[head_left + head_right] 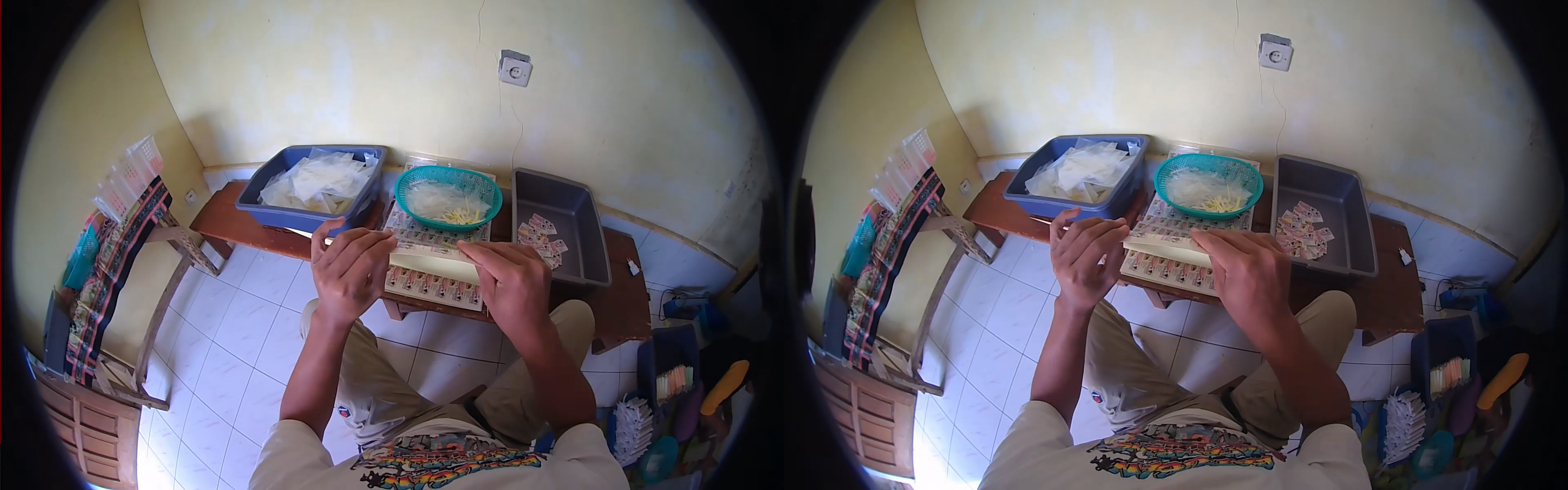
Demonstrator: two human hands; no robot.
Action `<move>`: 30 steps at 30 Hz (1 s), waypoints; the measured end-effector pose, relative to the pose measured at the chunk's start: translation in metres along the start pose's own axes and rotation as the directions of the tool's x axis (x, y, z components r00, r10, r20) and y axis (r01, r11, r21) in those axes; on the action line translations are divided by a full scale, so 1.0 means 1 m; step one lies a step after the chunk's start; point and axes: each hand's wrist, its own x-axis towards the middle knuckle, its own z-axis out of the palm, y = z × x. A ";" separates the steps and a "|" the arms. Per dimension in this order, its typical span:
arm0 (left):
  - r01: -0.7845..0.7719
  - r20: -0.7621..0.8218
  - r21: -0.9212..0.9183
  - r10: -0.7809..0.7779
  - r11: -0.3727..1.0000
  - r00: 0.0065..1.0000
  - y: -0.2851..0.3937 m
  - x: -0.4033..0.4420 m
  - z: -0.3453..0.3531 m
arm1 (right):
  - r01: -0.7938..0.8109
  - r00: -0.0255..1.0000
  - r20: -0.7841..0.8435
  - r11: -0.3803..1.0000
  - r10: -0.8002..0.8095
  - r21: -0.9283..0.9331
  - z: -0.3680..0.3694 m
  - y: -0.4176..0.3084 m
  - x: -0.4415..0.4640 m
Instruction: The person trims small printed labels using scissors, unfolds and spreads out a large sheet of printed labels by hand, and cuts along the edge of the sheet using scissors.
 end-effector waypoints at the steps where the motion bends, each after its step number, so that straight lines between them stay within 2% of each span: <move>1: -0.006 -0.014 0.003 0.006 1.000 1.000 -0.001 0.004 0.000 | 0.000 1.000 -0.005 1.000 0.000 -0.002 -0.001 0.000 0.004; 25: -0.067 -0.120 0.042 0.071 0.997 0.990 -0.043 0.107 0.029 | 0.040 0.977 -0.206 0.996 -0.055 -0.078 -0.009 0.029 0.100; 30: -0.104 -0.172 0.070 0.114 0.992 0.978 -0.061 0.135 0.042 | 0.081 0.960 -0.260 0.991 -0.108 -0.110 -0.007 0.041 0.133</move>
